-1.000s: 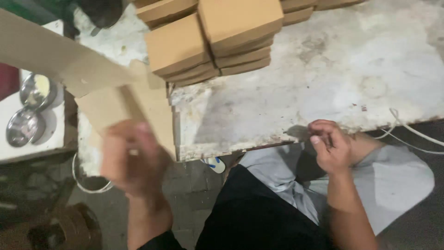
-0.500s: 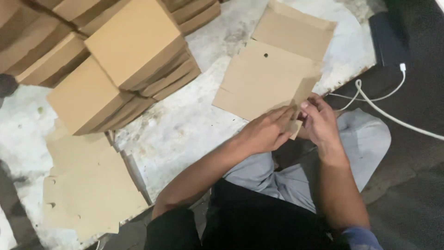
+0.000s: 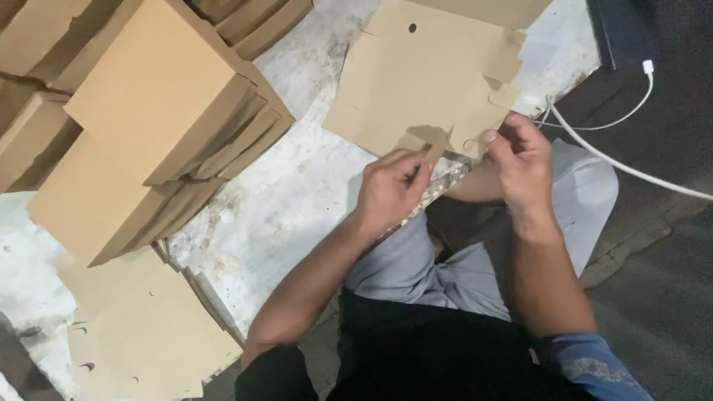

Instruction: Folding cardboard templates into boxes and stacking them

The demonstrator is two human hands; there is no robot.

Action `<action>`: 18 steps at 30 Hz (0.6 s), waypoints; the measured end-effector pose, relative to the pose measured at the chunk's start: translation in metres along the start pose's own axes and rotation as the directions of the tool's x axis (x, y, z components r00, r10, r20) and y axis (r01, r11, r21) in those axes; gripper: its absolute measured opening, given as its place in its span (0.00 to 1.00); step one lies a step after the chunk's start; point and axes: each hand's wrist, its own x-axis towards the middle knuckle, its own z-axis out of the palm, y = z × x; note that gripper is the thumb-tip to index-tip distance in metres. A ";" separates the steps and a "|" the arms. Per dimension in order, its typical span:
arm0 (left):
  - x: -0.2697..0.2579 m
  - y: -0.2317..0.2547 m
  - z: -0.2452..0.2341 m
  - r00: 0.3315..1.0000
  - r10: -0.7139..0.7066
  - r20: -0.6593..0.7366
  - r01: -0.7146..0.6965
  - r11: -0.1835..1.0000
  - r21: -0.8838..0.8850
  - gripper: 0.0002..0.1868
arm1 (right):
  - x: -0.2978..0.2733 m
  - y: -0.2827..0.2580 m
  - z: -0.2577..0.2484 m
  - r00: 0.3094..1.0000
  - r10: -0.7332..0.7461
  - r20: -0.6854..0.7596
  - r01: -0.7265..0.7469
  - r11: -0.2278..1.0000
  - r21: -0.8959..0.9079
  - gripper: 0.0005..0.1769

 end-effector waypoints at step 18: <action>-0.009 -0.039 0.038 0.906 -0.423 -0.015 0.324 0.715 -0.620 0.15 | -0.026 0.012 0.029 0.940 -0.321 0.111 0.336 0.930 -0.151 0.25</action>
